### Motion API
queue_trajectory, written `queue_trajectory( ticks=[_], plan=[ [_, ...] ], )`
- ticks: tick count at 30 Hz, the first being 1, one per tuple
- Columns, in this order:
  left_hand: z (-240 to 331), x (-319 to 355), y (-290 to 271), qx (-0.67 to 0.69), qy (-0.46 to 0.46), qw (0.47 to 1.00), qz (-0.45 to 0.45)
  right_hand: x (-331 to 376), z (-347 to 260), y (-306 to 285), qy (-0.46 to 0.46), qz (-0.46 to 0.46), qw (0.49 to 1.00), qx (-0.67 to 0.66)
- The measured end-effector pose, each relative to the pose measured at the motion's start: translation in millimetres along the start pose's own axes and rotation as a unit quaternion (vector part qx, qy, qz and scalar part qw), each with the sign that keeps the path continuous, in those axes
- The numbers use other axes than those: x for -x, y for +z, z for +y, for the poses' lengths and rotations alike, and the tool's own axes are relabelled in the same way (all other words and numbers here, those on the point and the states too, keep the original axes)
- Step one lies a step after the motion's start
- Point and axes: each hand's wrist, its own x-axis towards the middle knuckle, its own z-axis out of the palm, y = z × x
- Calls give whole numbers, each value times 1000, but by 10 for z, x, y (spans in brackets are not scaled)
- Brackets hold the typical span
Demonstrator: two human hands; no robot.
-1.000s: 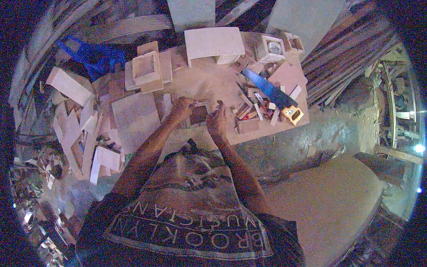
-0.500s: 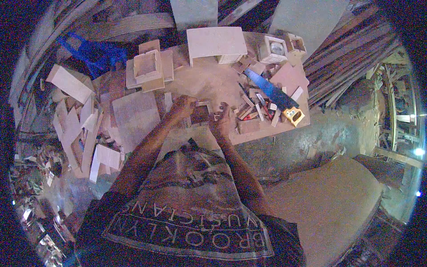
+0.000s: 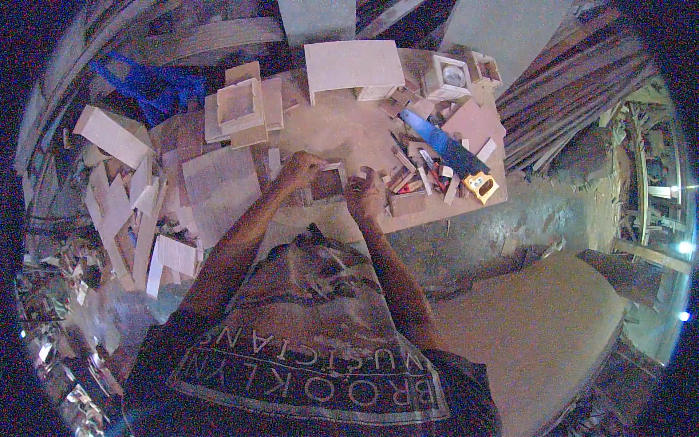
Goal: Manually assembling and checking the fit of small wooden frame components on a workbench.
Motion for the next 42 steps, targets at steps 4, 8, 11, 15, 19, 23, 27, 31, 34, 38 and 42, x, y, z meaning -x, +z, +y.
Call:
queue_trajectory(
  ticks=[4,8,11,15,19,23,27,31,34,38,42],
  plan=[
    [544,-271,-272,-38,-31,993,-105,70,-31,-131,31,15,998,61],
    [469,-279,-252,38,-165,964,-205,64,-74,-126,29,2,998,61],
    [79,-45,-75,9,-131,981,-146,-4,39,31,34,-12,999,32],
    [444,-248,-231,-4,-139,972,-187,15,52,-16,54,-9,998,6],
    [412,-207,-238,20,-74,990,-121,23,-426,-123,99,-21,991,85],
    [95,-69,11,-3,-100,988,-115,-49,-118,20,0,-1,999,42],
    [223,-135,-39,8,-152,978,-146,-43,-176,-6,-33,29,996,73],
    [243,-150,-106,-23,-135,978,-155,-22,-414,-16,11,1,997,81],
    [323,-192,-143,20,-142,975,-167,-45,-197,79,-44,46,996,55],
    [380,-214,-195,5,-133,978,-160,-60,-150,74,-25,31,996,86],
    [399,-230,-205,12,-150,973,-173,-50,-207,58,-17,17,998,63]
  ],
)
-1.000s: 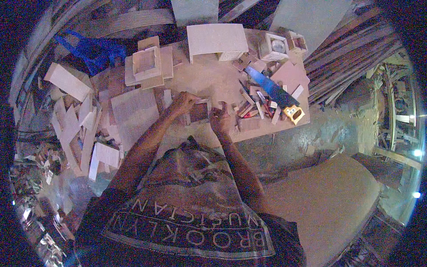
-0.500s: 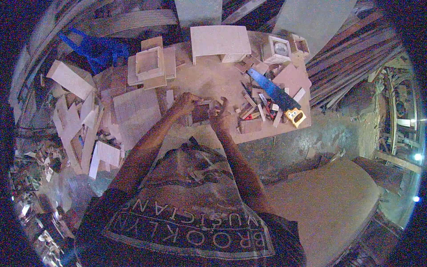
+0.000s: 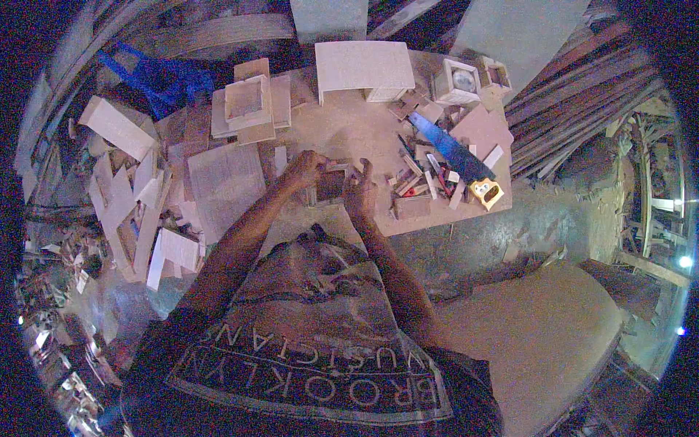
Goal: Manually assembling and checking the fit of small wooden frame components on a workbench.
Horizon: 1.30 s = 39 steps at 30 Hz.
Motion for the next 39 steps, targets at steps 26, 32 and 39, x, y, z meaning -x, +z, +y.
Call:
queue_trajectory(
  ticks=[26,32,39],
  plan=[
    [-244,-43,71,14,75,995,62,-50,-73,-101,-24,-29,999,31],
    [-66,396,-199,59,-39,978,194,-27,102,-523,-9,45,991,-126],
    [-143,1079,213,-72,76,962,250,250,698,-592,-118,37,988,-93]
  ],
)
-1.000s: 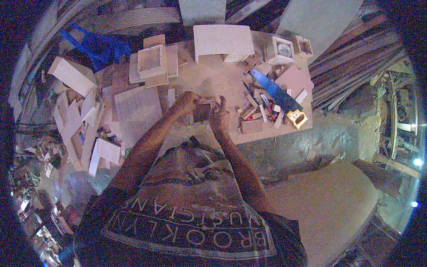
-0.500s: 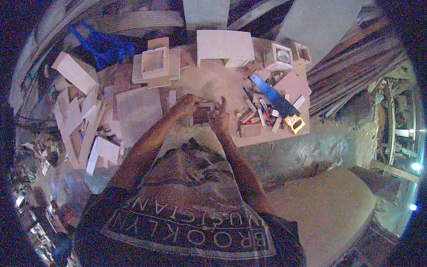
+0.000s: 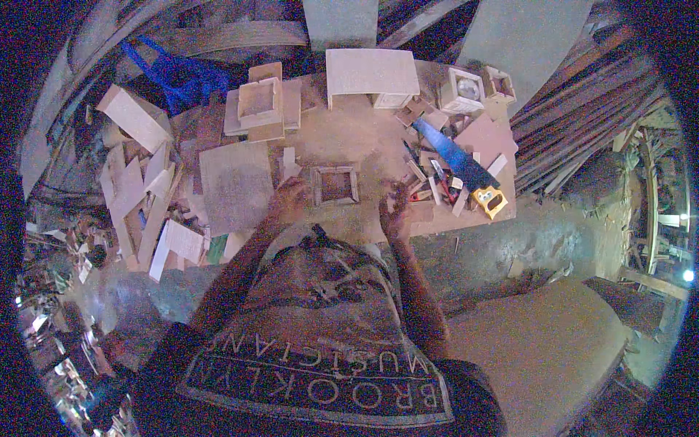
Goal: Manually assembling and checking the fit of small wooden frame components on a workbench.
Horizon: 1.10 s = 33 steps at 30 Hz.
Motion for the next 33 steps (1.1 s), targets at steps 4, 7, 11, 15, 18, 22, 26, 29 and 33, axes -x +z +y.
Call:
queue_trajectory(
  ticks=[4,7,11,15,18,22,26,29,33],
  plan=[
    [130,137,114,15,-57,998,-39,86,-396,17,50,-61,994,73],
    [158,125,200,10,-189,980,-60,65,-421,86,-92,-92,970,207],
    [17,109,349,66,-171,983,-21,13,-594,318,-126,-217,947,199],
    [-221,147,535,93,-126,988,0,14,-458,504,-168,-290,909,249],
    [-262,88,597,86,-74,994,0,-2,-481,511,-208,-280,910,223],
    [-59,56,616,230,-332,907,-118,41,-311,501,-217,-242,918,227],
    [-348,148,794,94,-110,989,12,18,-374,565,-227,-253,916,211],
    [-259,63,665,195,-193,961,-36,41,-416,539,-219,-270,905,245],
    [-316,148,734,23,-156,987,-16,56,-517,482,-223,-284,908,213]
  ],
)
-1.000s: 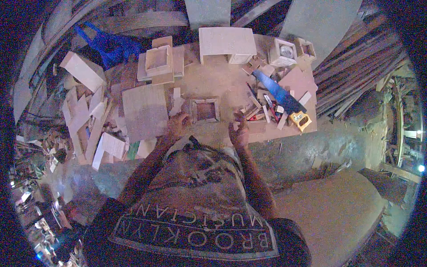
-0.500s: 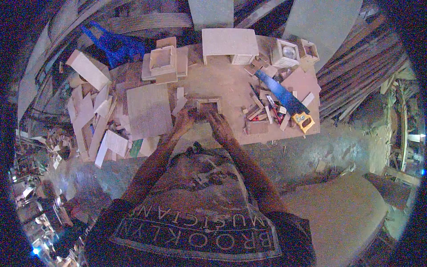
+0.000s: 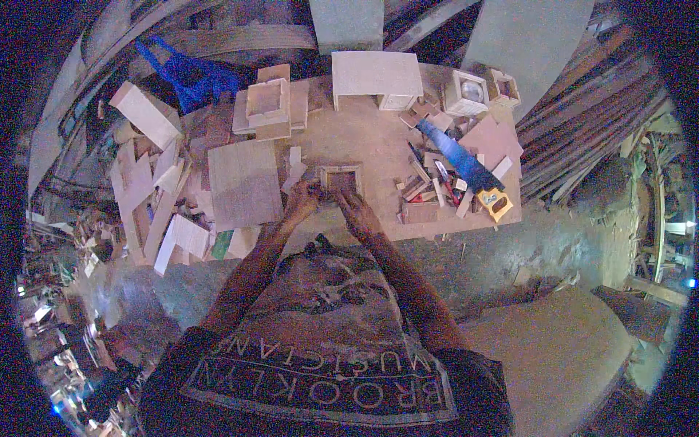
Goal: Manually assembling and checking the fit of small wooden frame components on a workbench.
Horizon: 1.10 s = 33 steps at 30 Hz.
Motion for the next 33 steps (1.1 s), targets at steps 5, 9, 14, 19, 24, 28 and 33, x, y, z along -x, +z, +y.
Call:
queue_trajectory(
  ticks=[5,9,14,19,24,28,33],
  plan=[
    [19,53,-26,19,36,999,21,217,-70,-200,1,17,999,-39],
    [195,34,-132,66,-72,995,1,323,165,-321,132,177,971,-91],
    [703,-110,-330,42,-90,995,-24,340,577,-449,258,176,941,-129],
    [222,59,-109,146,-147,977,51,107,636,-855,221,263,922,-177],
    [91,373,-41,71,-179,978,76,-221,1658,-1832,233,347,887,-195],
    [280,561,-60,72,-187,971,131,-762,2674,-2451,44,297,941,154],
    [1558,326,-523,370,-303,855,199,-978,3626,-2675,41,-29,963,264]
  ],
)
